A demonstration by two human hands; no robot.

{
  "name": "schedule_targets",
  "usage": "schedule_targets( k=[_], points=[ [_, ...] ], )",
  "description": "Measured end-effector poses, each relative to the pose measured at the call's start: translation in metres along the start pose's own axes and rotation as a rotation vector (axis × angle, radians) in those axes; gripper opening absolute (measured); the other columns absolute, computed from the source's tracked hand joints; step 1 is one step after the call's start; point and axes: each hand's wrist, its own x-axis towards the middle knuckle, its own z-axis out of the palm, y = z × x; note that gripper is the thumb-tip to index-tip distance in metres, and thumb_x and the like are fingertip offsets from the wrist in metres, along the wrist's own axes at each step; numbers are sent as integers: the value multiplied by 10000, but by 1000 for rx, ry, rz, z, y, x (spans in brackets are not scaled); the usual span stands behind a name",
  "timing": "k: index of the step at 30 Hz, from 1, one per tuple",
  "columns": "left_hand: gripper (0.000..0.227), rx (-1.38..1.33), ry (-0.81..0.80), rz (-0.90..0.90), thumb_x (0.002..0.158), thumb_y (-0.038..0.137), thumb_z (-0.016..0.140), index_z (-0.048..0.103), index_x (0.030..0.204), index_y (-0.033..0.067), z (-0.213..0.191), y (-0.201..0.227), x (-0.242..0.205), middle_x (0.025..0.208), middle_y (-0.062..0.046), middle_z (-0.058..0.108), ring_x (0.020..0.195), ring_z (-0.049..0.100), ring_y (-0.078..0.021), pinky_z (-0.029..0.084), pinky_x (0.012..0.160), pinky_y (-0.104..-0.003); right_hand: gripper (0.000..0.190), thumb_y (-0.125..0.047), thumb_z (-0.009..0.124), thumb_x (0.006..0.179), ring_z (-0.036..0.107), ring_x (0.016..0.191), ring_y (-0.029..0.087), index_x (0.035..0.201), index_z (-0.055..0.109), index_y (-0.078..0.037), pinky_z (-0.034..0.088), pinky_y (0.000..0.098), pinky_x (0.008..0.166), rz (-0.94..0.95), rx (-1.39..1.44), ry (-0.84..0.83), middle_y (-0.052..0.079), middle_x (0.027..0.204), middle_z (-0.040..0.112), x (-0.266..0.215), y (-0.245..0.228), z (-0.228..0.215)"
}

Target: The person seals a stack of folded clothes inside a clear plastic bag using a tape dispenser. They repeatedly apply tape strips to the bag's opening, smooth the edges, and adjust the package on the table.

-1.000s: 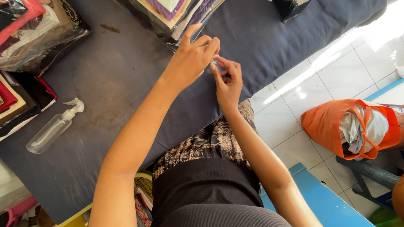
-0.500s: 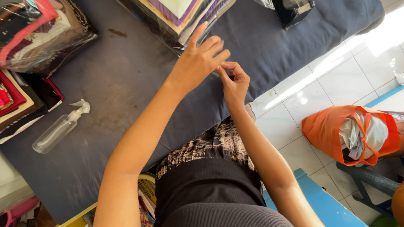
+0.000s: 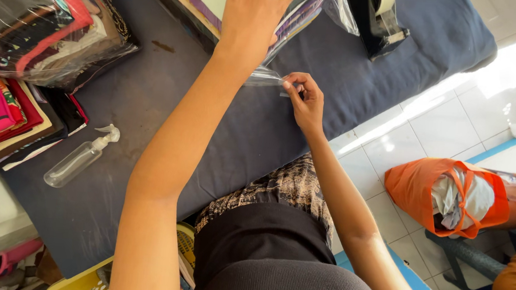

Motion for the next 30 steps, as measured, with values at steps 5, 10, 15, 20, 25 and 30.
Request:
schedule_targets(
  k=[5,10,15,20,25,30],
  points=[
    [1247,27,-34,-50,482,214,921,376,1602,267,7,1,3,1441,56,492,1313,439,-244,300,1117,-563,80,-111,716,1007,515,854,55,1012,665,-50,384,216,744,-48,-170,69,-23,1040,662,12,4,1],
    [1177,192,85,-29,654,43,885,301,1648,279,5,0,3,1614,95,406,1428,388,-221,252,1211,-574,85,-111,726,1005,534,876,75,1004,654,-65,403,233,771,-58,-232,121,-26,1020,632,23,11,3],
    [1247,68,-45,-29,597,41,855,294,1687,271,-3,0,5,1649,42,348,1470,336,-287,241,1183,-634,77,-90,734,993,527,867,59,997,661,-67,396,226,740,-34,-214,117,-32,1035,625,32,16,-1],
    [1265,6,-81,-56,593,20,843,289,1701,276,-8,3,11,1670,33,301,1511,274,-310,196,1195,-667,77,-71,734,988,456,781,24,988,657,-72,364,211,662,68,-101,112,-54,1032,593,48,18,-2],
    [1175,43,-60,-68,676,-70,775,278,1684,273,-1,4,10,1723,41,260,1559,232,-304,158,1233,-669,79,-64,738,992,433,740,18,987,659,-71,353,212,629,94,-88,92,-56,1017,586,60,21,-3],
    [1113,41,-14,-76,767,-139,682,260,1696,308,6,5,8,1712,70,209,1602,184,-304,80,1253,-690,81,-58,740,992,451,755,20,991,660,-68,352,217,635,87,-75,81,-55,999,594,71,27,0]
  ],
)
